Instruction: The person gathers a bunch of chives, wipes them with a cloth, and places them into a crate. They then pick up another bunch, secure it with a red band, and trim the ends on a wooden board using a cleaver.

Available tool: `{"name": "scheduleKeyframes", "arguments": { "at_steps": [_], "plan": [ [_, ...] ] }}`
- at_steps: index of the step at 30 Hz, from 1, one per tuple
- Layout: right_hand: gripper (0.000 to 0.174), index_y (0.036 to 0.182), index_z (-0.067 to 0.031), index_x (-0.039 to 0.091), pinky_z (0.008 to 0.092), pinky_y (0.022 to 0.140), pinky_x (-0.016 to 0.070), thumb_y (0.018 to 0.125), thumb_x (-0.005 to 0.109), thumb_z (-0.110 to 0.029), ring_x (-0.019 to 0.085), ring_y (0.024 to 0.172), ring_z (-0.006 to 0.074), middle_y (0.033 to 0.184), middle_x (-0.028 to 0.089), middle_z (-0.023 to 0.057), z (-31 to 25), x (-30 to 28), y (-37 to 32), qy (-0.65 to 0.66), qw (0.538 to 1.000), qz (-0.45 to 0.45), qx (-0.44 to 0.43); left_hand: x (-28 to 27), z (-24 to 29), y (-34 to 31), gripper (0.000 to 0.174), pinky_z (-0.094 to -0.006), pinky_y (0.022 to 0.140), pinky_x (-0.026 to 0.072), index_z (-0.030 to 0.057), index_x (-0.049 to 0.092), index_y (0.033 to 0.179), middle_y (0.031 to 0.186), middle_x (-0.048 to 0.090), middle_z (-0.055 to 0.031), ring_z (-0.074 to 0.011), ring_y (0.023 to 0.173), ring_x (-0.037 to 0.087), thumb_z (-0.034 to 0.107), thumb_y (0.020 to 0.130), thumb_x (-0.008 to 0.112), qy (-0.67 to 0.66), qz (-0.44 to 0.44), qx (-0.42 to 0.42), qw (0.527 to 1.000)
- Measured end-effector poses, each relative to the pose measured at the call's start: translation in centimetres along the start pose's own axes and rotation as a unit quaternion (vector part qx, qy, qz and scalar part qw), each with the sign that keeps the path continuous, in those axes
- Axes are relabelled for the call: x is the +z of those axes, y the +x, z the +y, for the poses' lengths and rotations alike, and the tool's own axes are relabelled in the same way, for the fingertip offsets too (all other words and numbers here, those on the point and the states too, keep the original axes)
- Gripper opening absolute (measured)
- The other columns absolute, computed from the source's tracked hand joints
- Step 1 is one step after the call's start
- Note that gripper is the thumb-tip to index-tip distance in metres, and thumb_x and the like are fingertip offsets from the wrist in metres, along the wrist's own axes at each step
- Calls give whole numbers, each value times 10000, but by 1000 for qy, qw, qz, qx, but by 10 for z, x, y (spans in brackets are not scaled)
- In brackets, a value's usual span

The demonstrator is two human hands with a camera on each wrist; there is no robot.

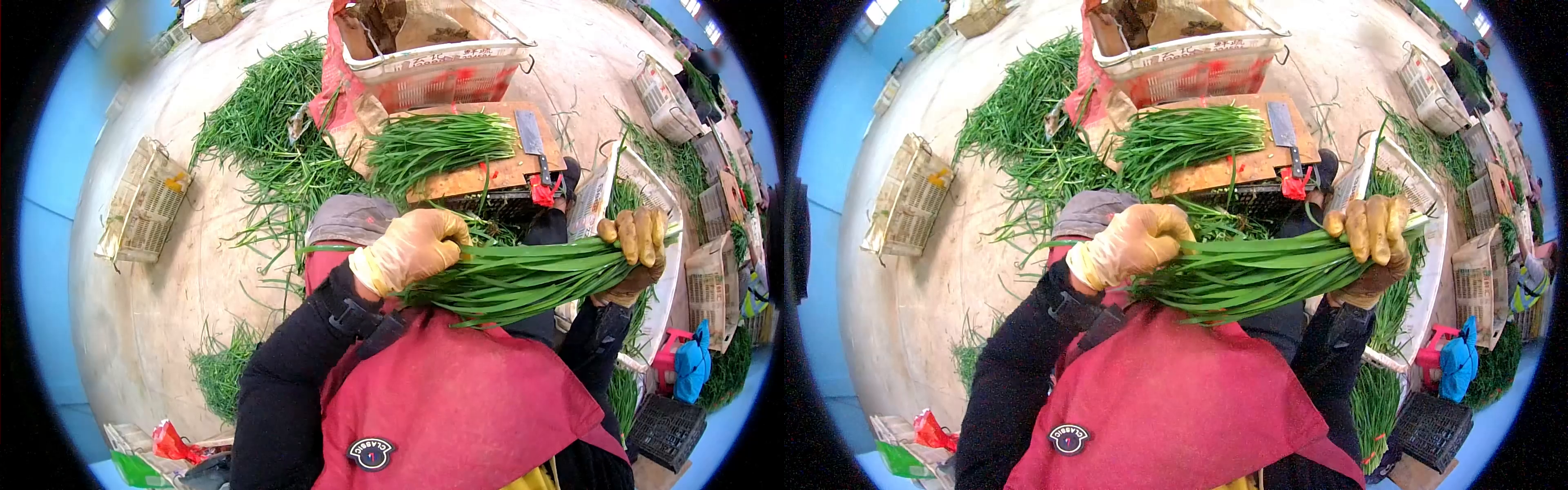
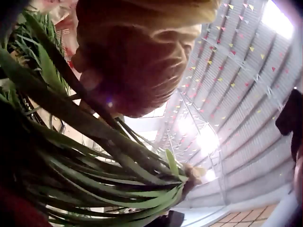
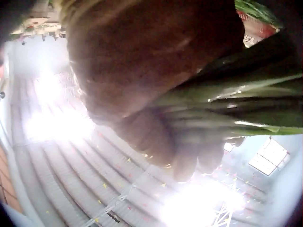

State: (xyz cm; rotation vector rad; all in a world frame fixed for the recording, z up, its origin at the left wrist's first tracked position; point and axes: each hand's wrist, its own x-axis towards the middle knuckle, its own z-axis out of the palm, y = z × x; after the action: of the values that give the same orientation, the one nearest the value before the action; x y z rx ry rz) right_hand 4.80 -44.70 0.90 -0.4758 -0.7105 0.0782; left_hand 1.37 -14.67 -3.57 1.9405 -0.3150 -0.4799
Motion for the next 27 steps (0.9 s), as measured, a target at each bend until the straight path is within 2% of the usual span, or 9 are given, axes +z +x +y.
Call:
{"name": "scheduleKeyframes", "arguments": {
  "at_steps": [6,9,11,14,15,18,22,24,27],
  "plan": [
    [131,886,-110,513,415,817,473,925,638,-98,493,617,121,667,510,-37,-4,6,1,-26,999,27,-3,0,-11,-1,161,-247,589,430,8,698,916,708,599,23,-69,667,537,169,899,699,-23,-12,-1,1000],
    [138,876,-105,524,422,817,491,911,657,-111,501,615,124,661,511,-38,-4,5,0,-42,998,37,9,1,-11,-3,197,-332,633,483,20,690,911,748,643,-94,-187,686,623,206,848,710,-1,47,1,999],
    [113,887,-101,547,440,819,498,912,657,-114,496,606,130,656,506,-36,0,5,2,-56,998,29,12,3,-15,1,185,-308,593,486,32,684,914,671,609,-16,-160,637,617,216,890,697,28,66,-3,997],
    [130,903,-107,507,398,847,461,937,631,-115,477,629,121,692,491,-39,5,15,4,-73,996,50,9,3,-24,3,224,-402,640,509,71,697,914,717,652,-119,-310,689,658,291,876,677,332,147,91,927],
    [132,915,-108,506,397,870,465,931,637,-110,472,664,118,721,474,-42,3,18,7,-57,997,46,-5,-1,-18,3,238,-458,706,509,105,710,901,804,658,-174,-389,792,647,332,844,667,320,117,2,940],
    [119,962,-101,525,401,898,467,927,639,-108,489,726,118,760,457,-31,-12,13,10,-89,988,115,-43,-11,-24,-6,183,-428,726,518,114,727,909,865,682,-151,-362,807,659,278,846,676,273,161,7,948],
    [268,1187,-36,587,410,950,478,946,614,-150,605,884,176,900,626,39,-44,-26,6,-201,921,298,-148,-38,-49,-20,209,-406,732,525,109,727,1005,874,698,-143,-319,818,679,254,873,653,284,159,-24,945],
    [256,1179,-25,594,414,931,492,946,602,-132,625,888,201,909,652,70,-56,-70,-4,-430,864,254,-68,-51,-42,-30,286,-395,734,529,112,702,1113,862,702,-142,-308,818,685,246,862,671,304,144,-68,939],
    [210,1122,3,627,400,861,532,949,580,-107,644,845,220,913,670,93,-44,-53,9,-249,929,273,-12,-68,-43,-39,598,-389,861,510,81,571,1333,1098,674,-175,-321,1002,658,362,834,742,298,173,-55,937]
  ]
}}
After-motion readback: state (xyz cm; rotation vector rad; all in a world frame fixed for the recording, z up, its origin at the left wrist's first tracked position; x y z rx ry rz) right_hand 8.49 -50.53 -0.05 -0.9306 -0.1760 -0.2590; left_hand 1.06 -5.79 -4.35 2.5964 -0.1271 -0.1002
